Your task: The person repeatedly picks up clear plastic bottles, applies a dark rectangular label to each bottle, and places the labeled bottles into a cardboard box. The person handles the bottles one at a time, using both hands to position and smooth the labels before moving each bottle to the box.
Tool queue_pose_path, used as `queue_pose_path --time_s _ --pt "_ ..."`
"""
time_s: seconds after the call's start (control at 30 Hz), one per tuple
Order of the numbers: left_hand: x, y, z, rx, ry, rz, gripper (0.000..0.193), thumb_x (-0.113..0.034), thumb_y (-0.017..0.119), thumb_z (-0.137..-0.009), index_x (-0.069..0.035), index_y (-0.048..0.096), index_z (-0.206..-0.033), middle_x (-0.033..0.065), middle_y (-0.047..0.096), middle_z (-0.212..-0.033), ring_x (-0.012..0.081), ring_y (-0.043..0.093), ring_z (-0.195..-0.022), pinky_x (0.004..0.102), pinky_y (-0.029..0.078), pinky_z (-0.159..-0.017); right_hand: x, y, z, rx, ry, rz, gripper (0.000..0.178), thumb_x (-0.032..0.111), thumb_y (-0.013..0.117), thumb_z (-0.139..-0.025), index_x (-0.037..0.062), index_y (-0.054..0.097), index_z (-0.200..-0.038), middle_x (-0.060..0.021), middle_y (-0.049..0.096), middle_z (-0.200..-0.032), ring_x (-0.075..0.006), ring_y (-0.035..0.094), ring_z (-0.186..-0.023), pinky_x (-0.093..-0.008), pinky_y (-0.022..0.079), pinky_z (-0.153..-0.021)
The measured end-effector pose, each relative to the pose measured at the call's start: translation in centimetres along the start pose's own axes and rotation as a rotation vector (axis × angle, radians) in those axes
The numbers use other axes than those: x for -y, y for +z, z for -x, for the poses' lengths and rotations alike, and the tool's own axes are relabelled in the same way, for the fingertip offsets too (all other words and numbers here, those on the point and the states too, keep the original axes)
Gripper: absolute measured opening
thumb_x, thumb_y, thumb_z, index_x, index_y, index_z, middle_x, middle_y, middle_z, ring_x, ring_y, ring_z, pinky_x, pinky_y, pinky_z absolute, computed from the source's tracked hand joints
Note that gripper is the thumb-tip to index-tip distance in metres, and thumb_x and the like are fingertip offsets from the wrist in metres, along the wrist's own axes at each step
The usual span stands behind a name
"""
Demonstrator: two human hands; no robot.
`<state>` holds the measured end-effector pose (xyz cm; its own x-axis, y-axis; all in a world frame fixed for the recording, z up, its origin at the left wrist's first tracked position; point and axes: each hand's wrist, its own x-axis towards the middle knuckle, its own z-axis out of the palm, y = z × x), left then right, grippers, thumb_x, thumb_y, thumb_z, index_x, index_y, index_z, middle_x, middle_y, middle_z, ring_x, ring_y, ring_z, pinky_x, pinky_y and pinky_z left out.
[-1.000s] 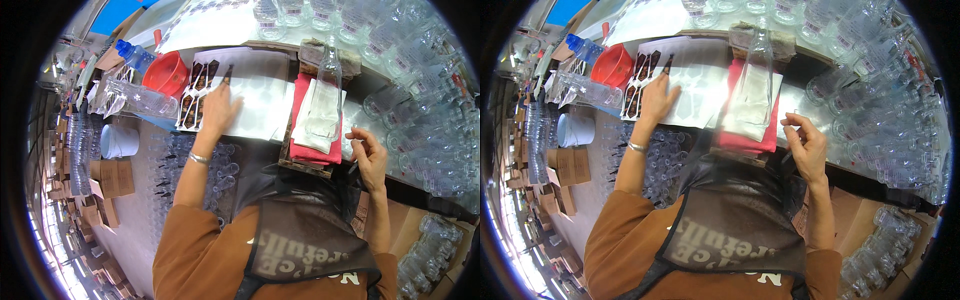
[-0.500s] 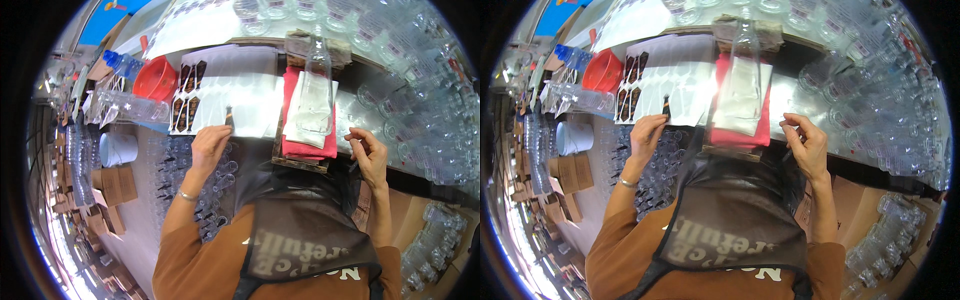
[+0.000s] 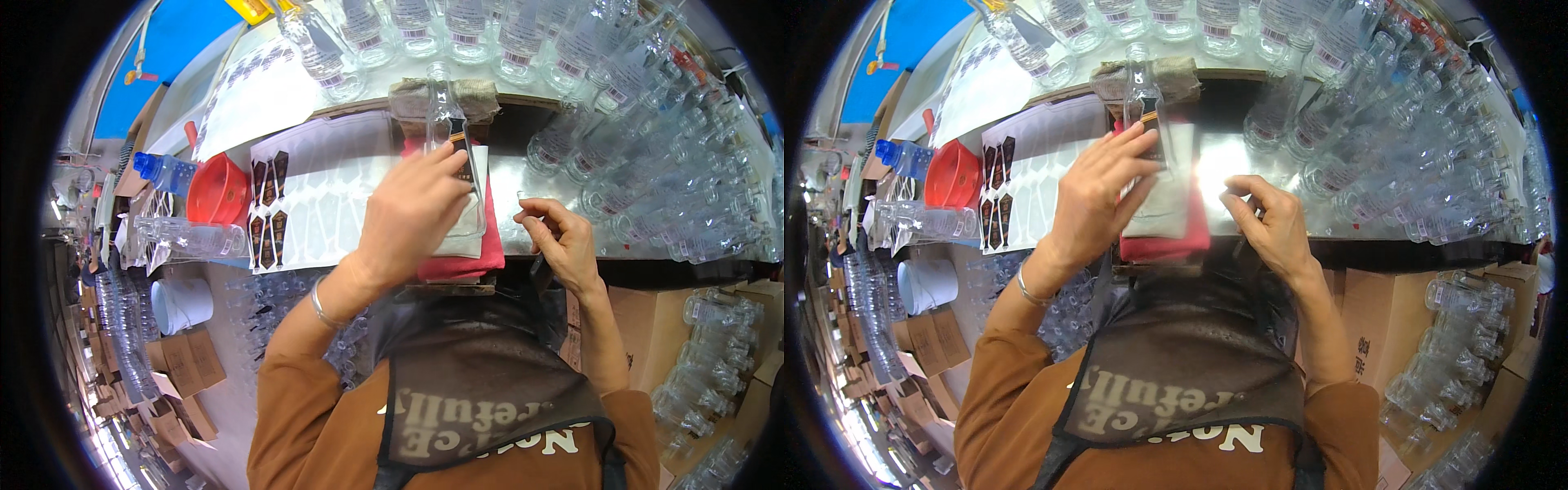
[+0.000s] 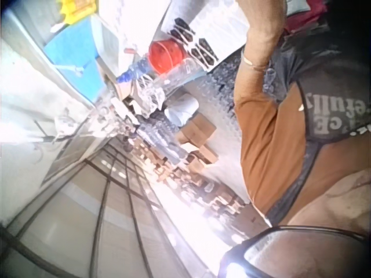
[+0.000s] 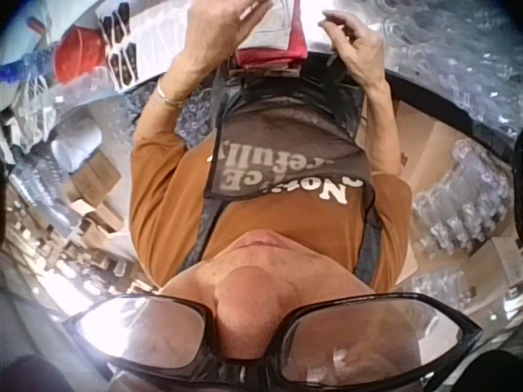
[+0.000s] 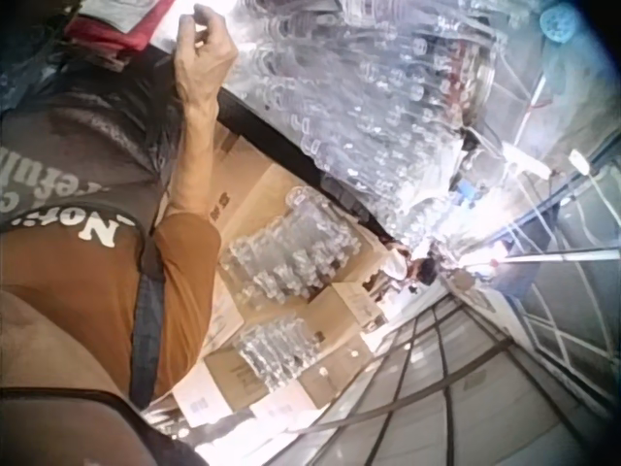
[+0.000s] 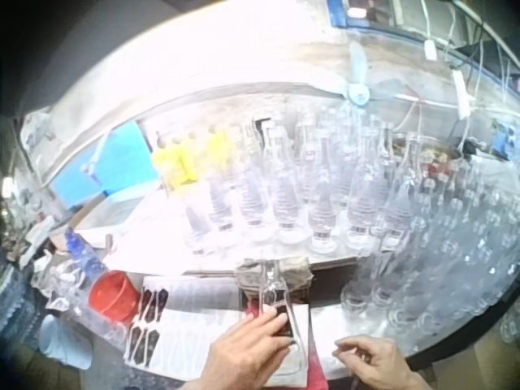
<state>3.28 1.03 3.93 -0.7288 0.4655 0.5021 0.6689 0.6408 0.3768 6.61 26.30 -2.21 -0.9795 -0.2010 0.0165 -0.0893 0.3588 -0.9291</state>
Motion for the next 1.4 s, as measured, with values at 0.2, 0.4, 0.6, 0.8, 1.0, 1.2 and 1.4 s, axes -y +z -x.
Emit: queue_pose_path --time_s 0.2,0.4,0.6,0.8,1.0,1.2,1.4 --pt "0.0 -0.1 1.5 0.036 -0.033 0.181 0.018 -0.012 0.079 -0.08 -0.007 0.073 -0.097 0.0228 0.056 -0.142 0.0409 0.05 -0.136 0.0467 0.042 -0.11 1.3 0.8 -4.4 0.066 0.086 -0.127 0.026 0.013 0.058 -0.101 -0.0039 0.065 -0.12 -0.0094 0.074 -0.103 -0.0079 0.058 -0.063 -0.0237 0.049 -0.058" --pt "2.2 1.6 0.2 0.012 -0.232 0.169 0.06 -0.015 0.081 -0.08 -0.009 0.061 -0.137 0.0307 0.037 -0.154 0.0457 0.049 -0.133 0.0447 0.045 -0.107 2.8 2.5 -11.9 0.144 -0.014 -0.215 0.052 0.044 0.055 -0.102 -0.0059 0.067 -0.113 -0.0135 0.073 -0.102 -0.0104 0.063 -0.067 -0.0253 0.051 -0.066" --pt "1.6 2.5 1.2 -0.062 -0.281 0.193 0.059 -0.016 0.079 -0.083 -0.009 0.06 -0.139 0.0268 0.039 -0.155 0.0415 0.05 -0.135 0.045 0.044 -0.109 3.9 3.2 -13.1 0.007 -0.013 -0.019 0.053 0.047 0.066 -0.091 -0.0051 0.075 -0.094 -0.0137 0.075 -0.081 -0.0202 0.07 -0.077 -0.0332 0.053 -0.073" --pt "1.6 2.8 1.1 -0.091 -0.295 0.203 0.06 -0.014 0.08 -0.082 -0.009 0.061 -0.139 0.0239 0.04 -0.155 0.0397 0.05 -0.136 0.0447 0.044 -0.109 4.4 3.4 -13.5 -0.013 -0.011 0.048 0.058 0.051 0.069 -0.088 -0.0065 0.074 -0.091 -0.0146 0.074 -0.076 -0.0211 0.07 -0.071 -0.0334 0.054 -0.069" --pt "1.2 2.8 1.4 -0.121 -0.398 0.359 0.068 -0.014 0.077 -0.086 -0.003 0.048 -0.147 0.0277 0.041 -0.152 0.0376 0.05 -0.135 0.0424 0.045 -0.108 3.7 3.3 -13.5 0.024 -0.021 -0.021 0.055 0.05 0.067 -0.091 -0.0045 0.074 -0.091 -0.0118 0.074 -0.077 -0.0197 0.07 -0.074 -0.0323 0.053 -0.072" --pt "1.4 2.7 2.3 -0.082 -0.651 0.845 0.065 -0.021 0.055 -0.104 0.008 0.027 -0.155 0.0254 0.039 -0.156 0.0295 0.041 -0.143 0.0371 0.033 -0.116 3.2 2.7 -12.1 0.144 -0.062 -0.156 0.051 0.044 0.058 -0.102 -0.0041 0.067 -0.116 -0.0108 0.074 -0.102 -0.0094 0.062 -0.07 -0.0251 0.051 -0.062" --pt "1.2 3.0 3.8 -0.056 -0.695 1.027 0.073 -0.01 0.061 -0.099 0.006 0.02 -0.158 0.0251 0.03 -0.16 0.031 0.033 -0.148 0.0398 0.03 -0.119 2.9 2.7 -7.2 0.23 0.126 -0.163 0.069 0.042 0.071 -0.091 -0.0068 0.055 -0.137 -0.0245 0.068 -0.122 -0.0273 0.068 -0.112 -0.0367 0.052 -0.097"
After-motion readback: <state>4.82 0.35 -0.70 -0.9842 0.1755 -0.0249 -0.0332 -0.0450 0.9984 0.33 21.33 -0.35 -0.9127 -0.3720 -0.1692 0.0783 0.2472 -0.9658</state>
